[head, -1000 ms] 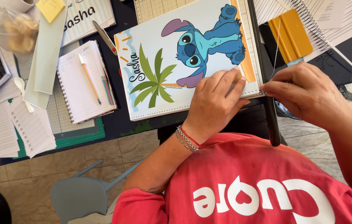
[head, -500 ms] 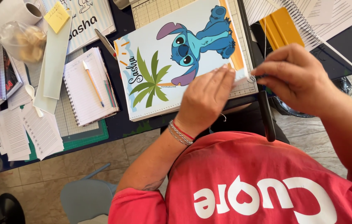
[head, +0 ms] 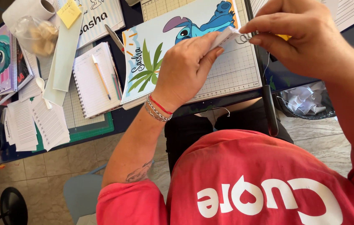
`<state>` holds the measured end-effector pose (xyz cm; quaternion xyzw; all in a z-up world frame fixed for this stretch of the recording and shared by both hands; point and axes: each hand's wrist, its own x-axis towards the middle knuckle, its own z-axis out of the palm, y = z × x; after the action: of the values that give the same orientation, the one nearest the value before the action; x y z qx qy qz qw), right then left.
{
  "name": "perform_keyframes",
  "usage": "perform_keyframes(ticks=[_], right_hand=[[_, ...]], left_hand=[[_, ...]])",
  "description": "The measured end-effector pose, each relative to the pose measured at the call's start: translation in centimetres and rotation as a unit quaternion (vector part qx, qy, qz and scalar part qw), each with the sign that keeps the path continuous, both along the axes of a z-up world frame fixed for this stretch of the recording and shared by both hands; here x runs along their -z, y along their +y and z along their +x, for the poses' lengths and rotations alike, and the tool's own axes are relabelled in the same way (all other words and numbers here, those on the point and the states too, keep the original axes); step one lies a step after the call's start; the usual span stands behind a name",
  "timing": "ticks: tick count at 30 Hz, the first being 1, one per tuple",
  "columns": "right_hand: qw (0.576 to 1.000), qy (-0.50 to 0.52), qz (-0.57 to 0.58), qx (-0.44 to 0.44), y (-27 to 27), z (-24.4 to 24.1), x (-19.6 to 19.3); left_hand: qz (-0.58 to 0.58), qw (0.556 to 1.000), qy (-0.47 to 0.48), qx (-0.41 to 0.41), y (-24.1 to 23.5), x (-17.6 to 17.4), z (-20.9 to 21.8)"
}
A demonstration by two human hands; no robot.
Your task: The person is binding a stack of printed papers into a spiral notebook. They are threading a white plastic spiral coil through the pre-punched holes of the paper stack, which features a cartoon character on the cover. The person works methodically to insert the coil through the holes.
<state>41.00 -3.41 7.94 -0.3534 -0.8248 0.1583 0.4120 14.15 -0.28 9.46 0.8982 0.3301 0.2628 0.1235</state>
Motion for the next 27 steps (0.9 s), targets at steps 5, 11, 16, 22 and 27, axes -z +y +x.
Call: perform_keyframes(ticks=[5, 11, 16, 22, 27], right_hand=[[1.0, -0.001, 0.014, 0.012, 0.3, -0.3, 0.4], [1.0, 0.005, 0.019, -0.003, 0.5, -0.4, 0.1], [1.0, -0.01, 0.02, 0.005, -0.1, -0.2, 0.2], [0.992, -0.113, 0.051, -0.007, -2.7, 0.5, 2.2], [0.992, -0.112, 0.048, 0.036, -5.0, 0.7, 5.7]], left_hand=[[0.002, 1.0, 0.001, 0.003, 0.2, -0.2, -0.1], [0.001, 1.0, 0.002, 0.004, 0.0, 0.1, 0.0], [-0.002, 1.0, 0.0, 0.007, -0.7, 0.7, 0.1], [0.005, 1.0, -0.012, 0.025, -3.6, 4.2, 0.7], [0.082, 0.997, 0.003, -0.008, -5.1, 6.0, 1.2]])
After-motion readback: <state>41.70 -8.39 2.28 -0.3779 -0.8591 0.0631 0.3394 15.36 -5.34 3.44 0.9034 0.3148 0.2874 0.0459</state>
